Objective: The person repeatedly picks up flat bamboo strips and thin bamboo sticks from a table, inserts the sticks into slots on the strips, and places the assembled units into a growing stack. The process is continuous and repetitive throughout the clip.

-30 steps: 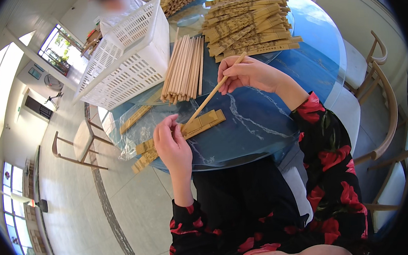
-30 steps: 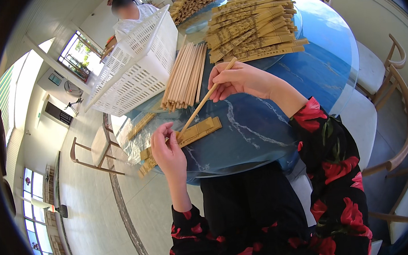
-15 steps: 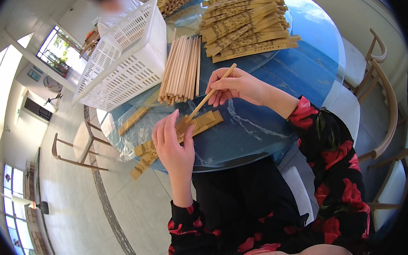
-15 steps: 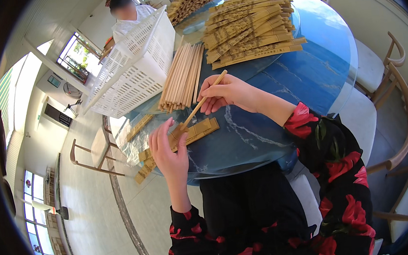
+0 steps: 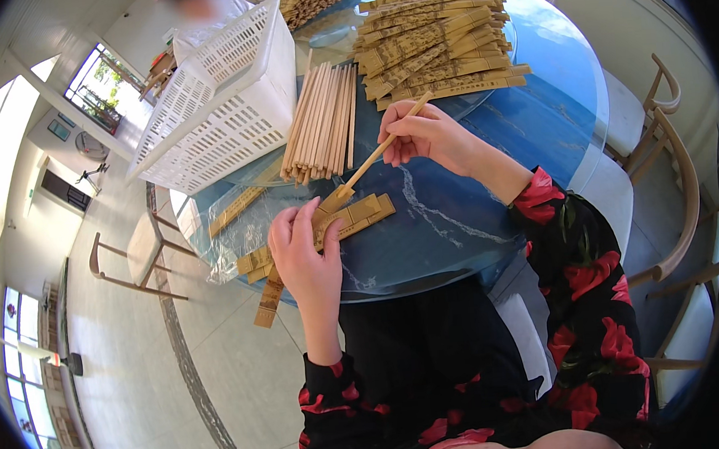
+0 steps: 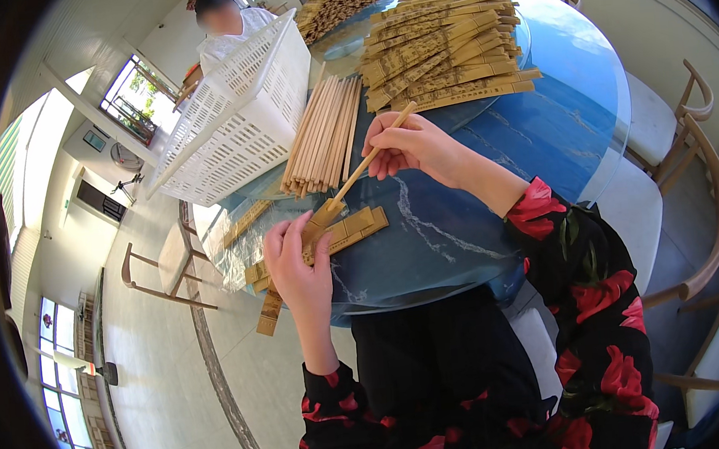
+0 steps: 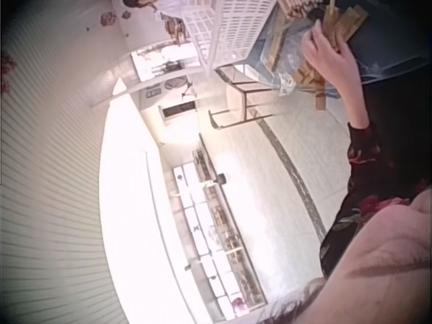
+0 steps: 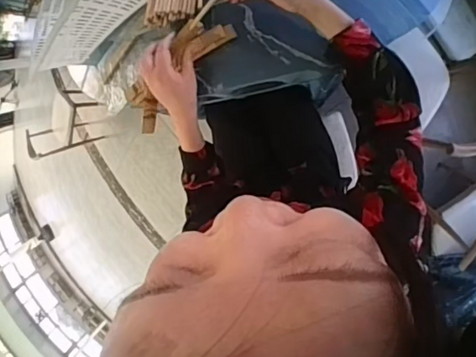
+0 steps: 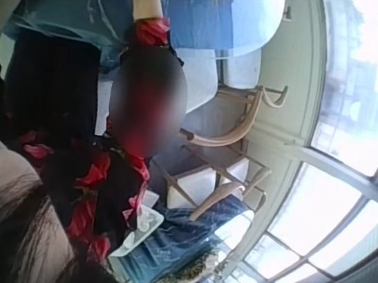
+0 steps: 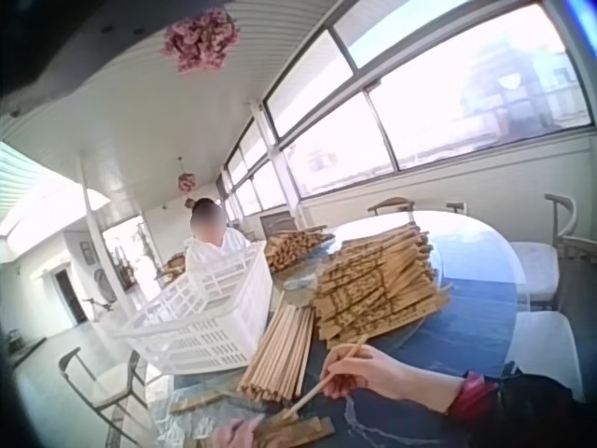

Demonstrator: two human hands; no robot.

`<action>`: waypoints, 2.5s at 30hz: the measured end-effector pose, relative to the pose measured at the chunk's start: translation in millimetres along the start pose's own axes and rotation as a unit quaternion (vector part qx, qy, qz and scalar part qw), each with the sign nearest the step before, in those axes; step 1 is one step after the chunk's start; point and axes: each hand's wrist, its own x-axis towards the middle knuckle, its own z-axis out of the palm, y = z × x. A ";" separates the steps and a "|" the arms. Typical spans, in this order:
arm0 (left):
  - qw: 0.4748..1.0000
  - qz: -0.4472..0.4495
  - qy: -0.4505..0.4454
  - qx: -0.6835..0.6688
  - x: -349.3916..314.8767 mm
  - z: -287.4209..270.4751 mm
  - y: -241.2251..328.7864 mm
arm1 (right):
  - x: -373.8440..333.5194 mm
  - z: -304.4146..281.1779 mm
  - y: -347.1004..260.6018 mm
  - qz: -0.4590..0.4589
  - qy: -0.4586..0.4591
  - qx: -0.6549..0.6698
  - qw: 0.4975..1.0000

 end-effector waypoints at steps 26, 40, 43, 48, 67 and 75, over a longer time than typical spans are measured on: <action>0.998 -0.010 -0.051 -0.045 -3.2 -0.4 -0.1 | 2.6 3.8 11.5 0.034 0.012 0.055 0.998; 0.999 0.015 -0.027 -0.040 -4.5 0.8 -3.8 | 3.7 2.6 13.2 0.023 -0.006 0.053 0.998; 0.997 0.034 -0.038 -0.059 -2.2 2.3 -0.8 | 0.2 7.6 15.5 0.048 -0.067 0.046 0.996; 0.997 0.040 -0.035 -0.054 -3.6 3.3 -2.3 | -8.1 31.7 16.9 0.086 -0.109 -0.035 0.990; 0.995 0.061 -0.047 -0.070 -4.4 -1.2 0.5 | -2.4 23.6 22.9 0.087 -0.164 -0.088 0.979; 0.992 0.076 -0.044 -0.086 -2.6 1.5 0.6 | -3.1 18.3 23.2 0.133 -0.197 -0.030 0.971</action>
